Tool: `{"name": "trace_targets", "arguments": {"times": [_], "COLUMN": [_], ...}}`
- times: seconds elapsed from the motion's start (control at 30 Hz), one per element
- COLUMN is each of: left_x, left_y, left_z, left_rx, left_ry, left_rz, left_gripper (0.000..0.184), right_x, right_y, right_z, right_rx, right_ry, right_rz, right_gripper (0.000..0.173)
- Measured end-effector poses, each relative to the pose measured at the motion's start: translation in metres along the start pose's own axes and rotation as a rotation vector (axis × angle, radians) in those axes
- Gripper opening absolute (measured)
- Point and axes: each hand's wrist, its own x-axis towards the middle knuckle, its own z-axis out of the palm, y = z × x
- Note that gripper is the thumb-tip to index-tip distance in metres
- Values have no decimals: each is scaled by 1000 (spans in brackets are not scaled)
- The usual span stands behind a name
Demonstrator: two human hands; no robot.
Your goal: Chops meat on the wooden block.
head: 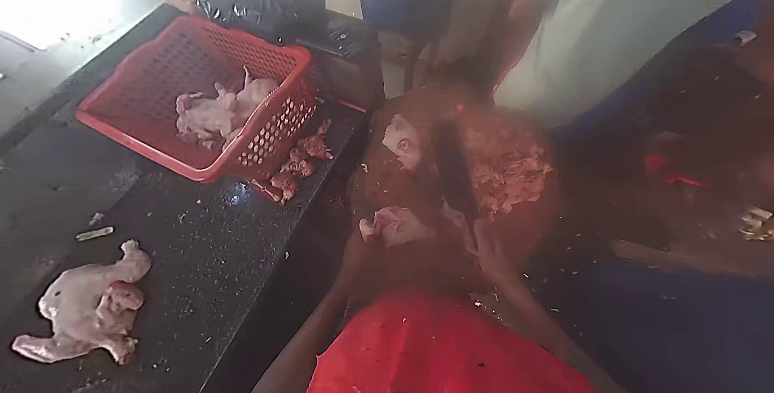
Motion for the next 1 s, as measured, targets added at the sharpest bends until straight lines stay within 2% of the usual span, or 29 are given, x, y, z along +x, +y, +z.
{"name": "trace_targets", "arguments": {"times": [0.07,0.13,0.2,0.23,0.27,0.3,0.33,0.37,0.4,0.43,0.5,0.57,0.67,0.73,0.8,0.87,0.93,1.0], "left_x": [-15,-23,-27,-27,-27,-26,-26,-26,-28,-31,-33,-29,-29,-27,-27,-32,-35,-46], "left_y": [-8,-14,-15,-14,-14,-15,-15,-14,-15,-19,-30,-41,-55,-53,-44,-32,-16,0], "left_z": [6,10,11,12,12,13,13,12,11,8,3,-3,-5,-10,-18,-28,-41,-57], "left_rx": [-139,-271,-325,-339,-354,-367,-375,-380,-391,-399,-431,-432,-432,-439,-456,-550,-694,-829], "left_ry": [-12,-9,-13,-19,-20,-19,-20,-26,-27,-25,-3,6,-14,-34,-54,-49,-32,-120], "left_rz": [-73,-89,-100,-108,-112,-116,-115,-107,-98,-100,-132,-164,-193,-172,-164,-174,-182,-251], "left_gripper": [53,51,49,49,48,48,48,48,47,48,48,46,46,47,44,44,43,36], "right_x": [-4,-7,-10,-13,-16,-21,-25,-23,-18,-15,-16,-16,-16,-12,-4,-4,-5,-11], "right_y": [-56,-101,-116,-101,-69,-25,19,49,63,67,54,28,7,15,35,70,93,95], "right_z": [-3,0,18,32,48,60,64,64,65,67,68,66,75,85,85,76,56,39], "right_rx": [299,485,545,520,420,192,-71,-284,-411,-473,-512,-446,-234,-242,-381,-353,-259,-244], "right_ry": [-37,-113,-132,-126,-103,-102,-195,-366,-508,-564,-536,-465,-391,-408,-554,-611,-498,-350], "right_rz": [-252,-503,-645,-651,-618,-543,-394,-166,69,206,207,73,-139,-170,68,295,348,364], "right_gripper": [66,64,60,60,64,70,74,66,60,57,52,51,64,68,57,55,55,55]}}
